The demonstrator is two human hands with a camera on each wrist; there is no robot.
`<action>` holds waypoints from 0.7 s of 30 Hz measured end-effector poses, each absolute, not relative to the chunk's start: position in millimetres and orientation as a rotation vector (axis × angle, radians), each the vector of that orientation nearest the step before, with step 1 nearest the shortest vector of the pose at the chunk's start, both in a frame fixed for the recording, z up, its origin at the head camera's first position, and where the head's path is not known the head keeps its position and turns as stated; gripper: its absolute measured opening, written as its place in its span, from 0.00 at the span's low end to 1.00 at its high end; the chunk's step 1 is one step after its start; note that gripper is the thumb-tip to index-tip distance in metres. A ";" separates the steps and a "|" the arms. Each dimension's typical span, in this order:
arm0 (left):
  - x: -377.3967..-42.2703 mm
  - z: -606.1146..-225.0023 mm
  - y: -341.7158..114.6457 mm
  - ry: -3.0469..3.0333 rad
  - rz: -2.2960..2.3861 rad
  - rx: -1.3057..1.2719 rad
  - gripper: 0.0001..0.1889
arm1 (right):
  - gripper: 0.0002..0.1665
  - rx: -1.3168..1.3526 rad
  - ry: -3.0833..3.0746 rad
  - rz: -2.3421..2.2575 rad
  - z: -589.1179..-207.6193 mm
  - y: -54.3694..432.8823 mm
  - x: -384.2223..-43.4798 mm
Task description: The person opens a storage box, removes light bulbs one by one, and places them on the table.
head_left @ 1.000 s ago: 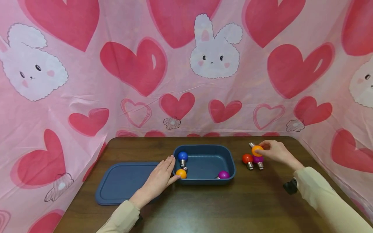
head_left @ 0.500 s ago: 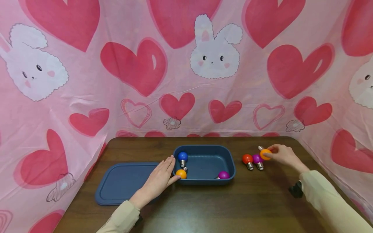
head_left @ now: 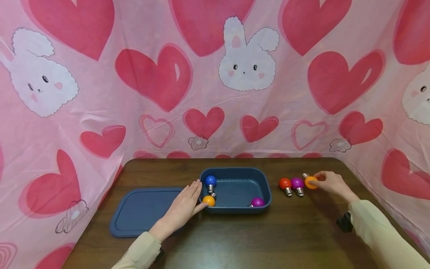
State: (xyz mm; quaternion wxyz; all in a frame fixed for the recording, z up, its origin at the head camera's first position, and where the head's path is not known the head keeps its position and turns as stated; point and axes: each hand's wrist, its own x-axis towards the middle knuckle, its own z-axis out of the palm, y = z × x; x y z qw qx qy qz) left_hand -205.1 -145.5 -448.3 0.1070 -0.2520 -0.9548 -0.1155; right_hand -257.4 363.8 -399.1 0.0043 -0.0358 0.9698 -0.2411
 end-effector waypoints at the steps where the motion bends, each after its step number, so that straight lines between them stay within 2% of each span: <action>1: -204.9 -448.3 -145.6 -2.807 -0.340 -0.744 0.38 | 0.25 -0.107 3.036 -0.761 -399.8 364.6 -257.2; 6: -204.8 -447.8 -145.2 -2.805 -0.332 -0.743 0.38 | 0.25 -0.084 3.017 -0.732 -402.8 368.5 -259.7; 21: -202.5 -445.3 -144.4 -2.811 -0.321 -0.736 0.38 | 0.33 -0.057 2.951 -0.686 -412.0 370.0 -261.5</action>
